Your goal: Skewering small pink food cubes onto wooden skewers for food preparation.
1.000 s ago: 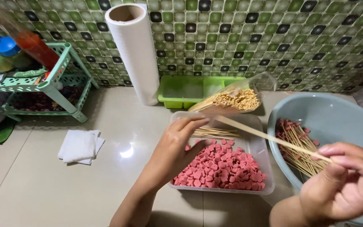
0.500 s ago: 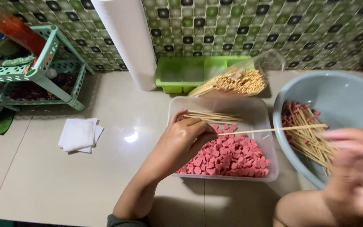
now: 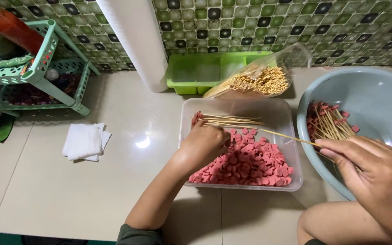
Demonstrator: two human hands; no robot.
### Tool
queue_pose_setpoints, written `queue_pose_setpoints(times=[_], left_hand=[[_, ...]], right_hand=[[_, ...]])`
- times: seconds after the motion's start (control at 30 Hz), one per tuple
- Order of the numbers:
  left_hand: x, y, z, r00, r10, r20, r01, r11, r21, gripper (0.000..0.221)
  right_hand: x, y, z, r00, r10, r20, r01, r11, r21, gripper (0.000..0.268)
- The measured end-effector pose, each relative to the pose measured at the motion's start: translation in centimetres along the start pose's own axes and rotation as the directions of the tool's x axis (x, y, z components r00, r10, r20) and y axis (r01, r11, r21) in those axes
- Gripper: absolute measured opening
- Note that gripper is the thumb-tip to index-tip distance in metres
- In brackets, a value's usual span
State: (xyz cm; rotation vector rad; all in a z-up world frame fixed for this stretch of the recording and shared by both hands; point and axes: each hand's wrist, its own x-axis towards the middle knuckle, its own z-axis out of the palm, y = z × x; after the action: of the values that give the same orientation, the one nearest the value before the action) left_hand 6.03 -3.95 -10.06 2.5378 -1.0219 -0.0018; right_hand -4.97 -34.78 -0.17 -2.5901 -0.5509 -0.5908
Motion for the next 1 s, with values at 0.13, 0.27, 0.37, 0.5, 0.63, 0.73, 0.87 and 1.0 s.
queue_pose_setpoints(times=[0.13,0.27,0.37,0.5,0.63,0.73,0.87,1.0], left_hand=[[2.2,-2.4,5.0,0.919,-0.219,0.326,0.183,0.973,0.139,0.016],[2.2,-2.4,6.2,0.874,-0.311,0.373,0.239,0.944,0.227,0.022],[2.3,-2.9,6.3,0.884,-0.305,0.354,0.24,0.947,0.216,0.031],[2.6,-3.7,6.5,0.868,-0.311,0.386,0.235,0.944,0.232,0.027],[2.6,-2.1,3.6,0.838,-0.332,0.432,0.285,0.943,0.173,0.027],[1.5,-0.2,-2.4,0.99,-0.041,0.137,0.082,0.946,-0.312,0.012],[-0.2,2.7,-7.4,0.971,-0.03,-0.239,-0.145,0.721,-0.678,0.023],[-0.8,3.7,-8.1,0.928,-0.268,-0.257,-0.093,0.503,-0.859,0.032]], right_hand=[[0.3,-1.0,-0.4,1.0,-0.028,-0.001,0.028,0.999,0.024,0.022],[-0.2,0.0,-0.1,0.998,-0.049,0.033,0.049,0.999,0.012,0.024],[0.0,-0.1,0.1,0.997,-0.064,0.033,0.063,0.997,0.037,0.022],[0.0,-0.2,0.3,0.998,-0.053,0.03,0.053,0.999,-0.007,0.022],[0.4,-0.7,0.2,0.998,-0.046,0.044,0.047,0.999,-0.016,0.026],[0.5,-1.6,-0.1,1.0,0.015,0.021,-0.016,1.0,0.01,0.031],[0.7,-2.1,0.1,1.0,0.03,-0.003,-0.03,1.0,0.002,0.048],[1.3,-2.0,0.8,0.999,-0.052,0.017,0.051,0.998,0.04,0.053]])
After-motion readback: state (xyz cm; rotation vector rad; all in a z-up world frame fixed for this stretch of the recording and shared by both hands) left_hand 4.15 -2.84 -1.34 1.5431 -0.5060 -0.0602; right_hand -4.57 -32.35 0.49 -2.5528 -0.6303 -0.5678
